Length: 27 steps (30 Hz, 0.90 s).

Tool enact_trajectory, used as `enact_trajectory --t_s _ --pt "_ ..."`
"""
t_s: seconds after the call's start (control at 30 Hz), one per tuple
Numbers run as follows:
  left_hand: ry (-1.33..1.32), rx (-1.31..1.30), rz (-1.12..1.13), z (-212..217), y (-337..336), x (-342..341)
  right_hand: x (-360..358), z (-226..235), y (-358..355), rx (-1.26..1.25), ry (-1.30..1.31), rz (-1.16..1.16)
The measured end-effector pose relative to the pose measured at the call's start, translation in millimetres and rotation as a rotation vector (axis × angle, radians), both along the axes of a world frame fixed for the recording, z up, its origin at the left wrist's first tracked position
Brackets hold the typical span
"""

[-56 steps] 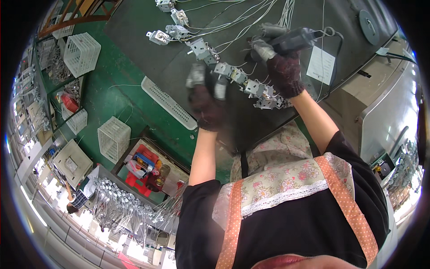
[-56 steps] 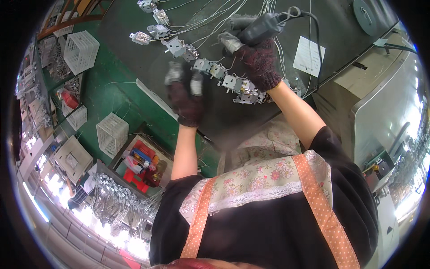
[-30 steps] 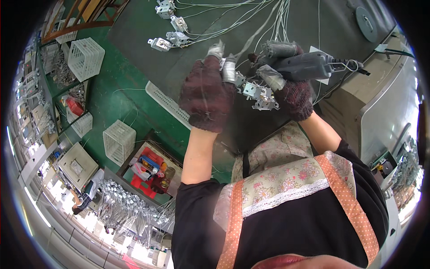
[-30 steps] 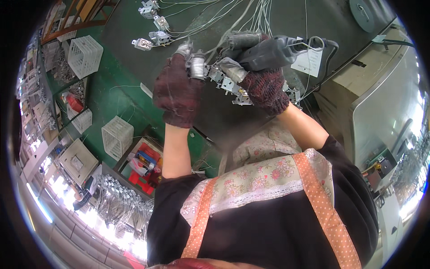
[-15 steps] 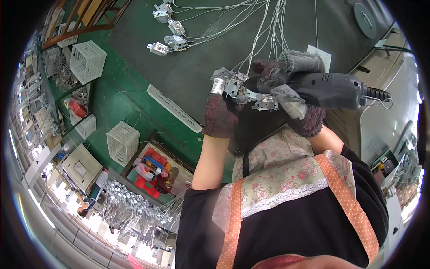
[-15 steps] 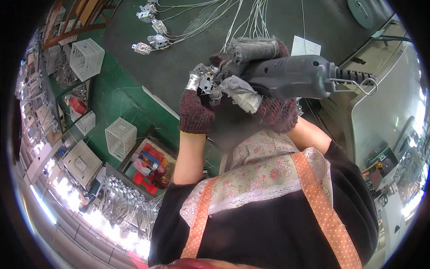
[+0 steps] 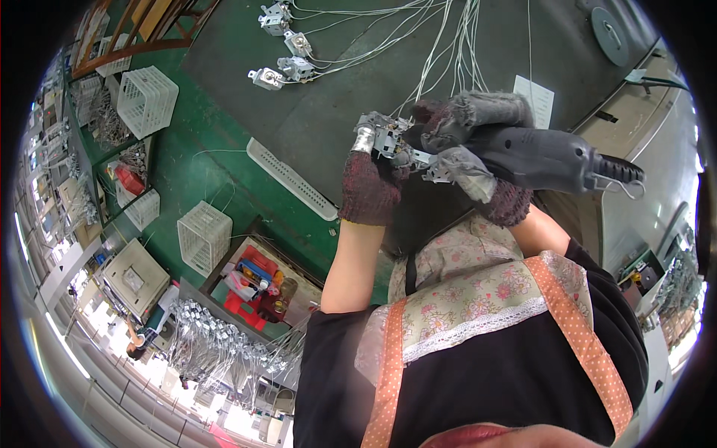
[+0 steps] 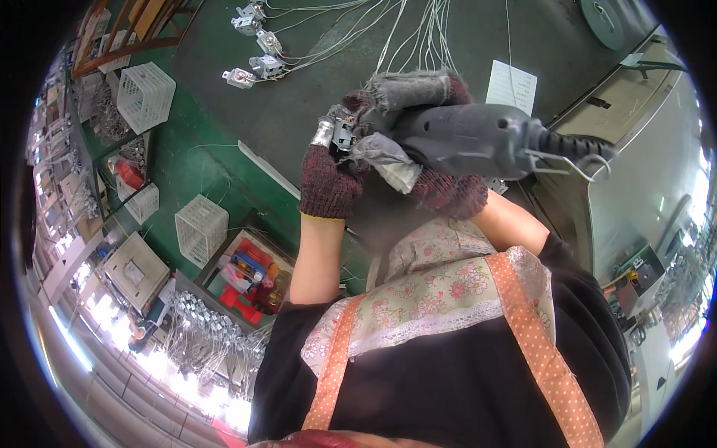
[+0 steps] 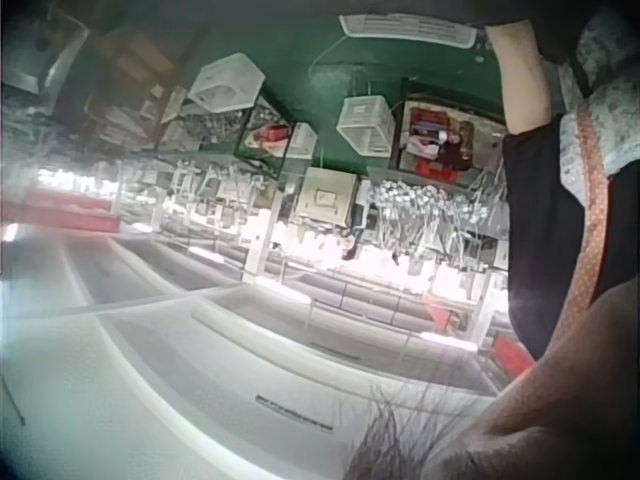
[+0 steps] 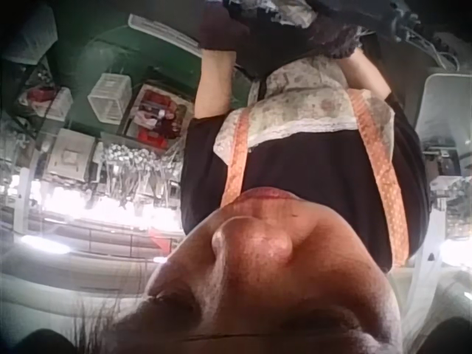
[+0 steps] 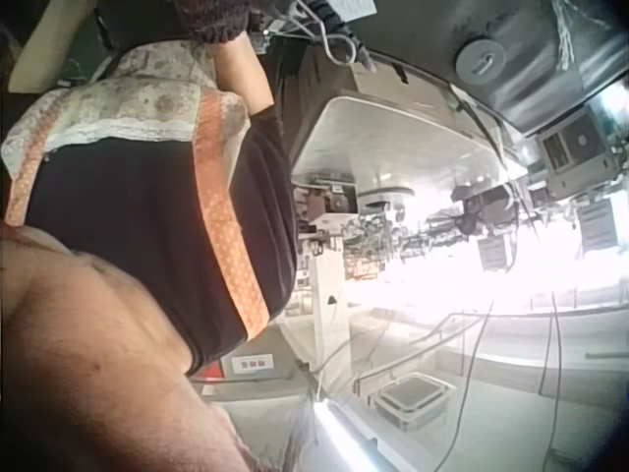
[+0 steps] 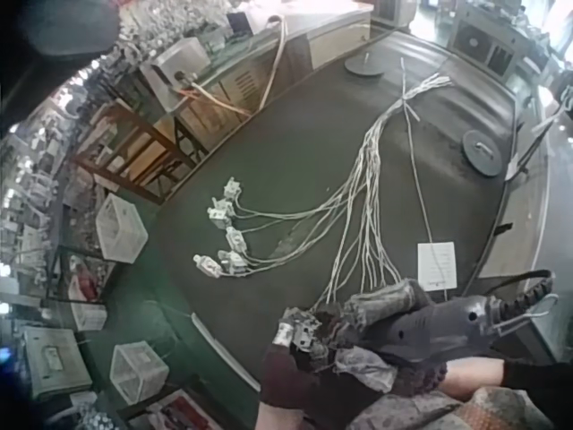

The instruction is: Assembling electrical switches and wiring harnesses at a factory workstation.

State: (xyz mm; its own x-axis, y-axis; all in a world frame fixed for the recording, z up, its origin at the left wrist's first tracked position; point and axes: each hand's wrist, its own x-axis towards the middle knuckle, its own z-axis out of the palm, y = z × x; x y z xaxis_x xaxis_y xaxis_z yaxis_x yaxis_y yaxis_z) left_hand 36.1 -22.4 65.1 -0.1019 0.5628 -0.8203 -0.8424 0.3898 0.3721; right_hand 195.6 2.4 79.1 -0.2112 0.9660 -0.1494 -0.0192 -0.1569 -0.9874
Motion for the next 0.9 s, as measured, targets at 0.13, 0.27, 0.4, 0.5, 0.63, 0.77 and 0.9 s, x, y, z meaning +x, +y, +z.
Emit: enact_trajectory --t_s 0.13,0.27,0.4,0.5,0.63,0.77,0.9 --pt "-0.033 0.016 -0.019 2 -1 -3 -4 -6 -1 0.018 -0.003 0.023" --pt "-0.045 -0.044 0.022 1 2 -5 2 -6 -9 0.025 0.009 0.069" --pt "-0.064 -0.050 -0.025 -4 4 -7 -2 -5 -12 0.019 0.026 0.068" --pt "-0.022 -0.041 -0.003 -10 6 -4 -13 -9 -9 0.033 0.004 0.060" --pt "-0.045 -0.015 -0.011 -13 3 -7 -8 -5 -2 0.038 0.000 0.037" --pt "0.330 0.137 -0.095 9 3 -9 12 -6 9 0.113 -0.079 0.074" --pt "1.167 0.452 -0.366 10 8 -3 43 -66 17 0.660 -0.510 0.319"
